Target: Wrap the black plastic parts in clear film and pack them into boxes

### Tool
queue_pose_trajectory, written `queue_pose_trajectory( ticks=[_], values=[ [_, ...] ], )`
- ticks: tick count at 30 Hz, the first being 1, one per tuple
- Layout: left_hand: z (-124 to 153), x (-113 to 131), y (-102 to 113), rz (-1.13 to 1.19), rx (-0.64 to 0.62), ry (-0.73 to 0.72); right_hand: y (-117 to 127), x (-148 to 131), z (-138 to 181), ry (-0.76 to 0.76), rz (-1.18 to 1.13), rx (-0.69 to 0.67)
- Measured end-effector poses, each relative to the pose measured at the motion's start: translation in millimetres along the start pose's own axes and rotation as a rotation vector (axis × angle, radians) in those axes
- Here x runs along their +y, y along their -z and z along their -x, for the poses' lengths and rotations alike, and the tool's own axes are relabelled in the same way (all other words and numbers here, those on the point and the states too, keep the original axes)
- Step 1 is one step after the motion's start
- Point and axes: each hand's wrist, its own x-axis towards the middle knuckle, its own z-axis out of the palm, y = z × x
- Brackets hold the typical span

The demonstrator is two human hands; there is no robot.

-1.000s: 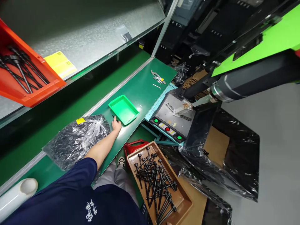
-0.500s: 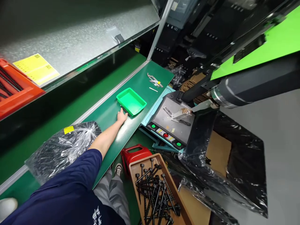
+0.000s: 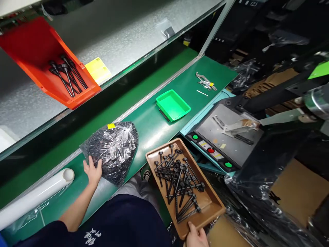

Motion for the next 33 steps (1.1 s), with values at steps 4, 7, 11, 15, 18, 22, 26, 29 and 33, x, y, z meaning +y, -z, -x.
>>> queue_pose_trajectory(
  ticks=[4,7,11,15,18,22,26,29,33],
  values=[
    [-3,-21,-31,0.103,-0.028,0.14,-31,-34,2,-0.033,-0.274,-0.086],
    [-6,-15,-42,0.125,-0.016,0.074,-39,-41,0,-0.004,-0.309,-0.117],
    [-10,-3,-45,0.149,-0.038,0.017,-42,-48,-7,0.049,-0.296,-0.091],
    [-17,15,-52,0.144,-0.06,-0.023,-45,-59,-8,0.046,-0.327,-0.075],
    [-22,38,-63,0.132,-0.077,-0.066,-44,-68,-3,0.044,-0.325,-0.051],
    [-24,83,-83,0.129,-0.086,-0.102,-33,-86,13,0.091,-0.255,-0.012],
    [-19,144,-104,0.14,-0.125,-0.102,-21,-112,44,0.085,-0.101,0.005],
    [-13,187,-118,0.204,-0.192,-0.093,-18,-127,67,0.117,-0.078,0.042],
    [-9,208,-122,0.327,-0.342,-0.116,-19,-122,77,0.179,-0.042,0.001]
  ],
)
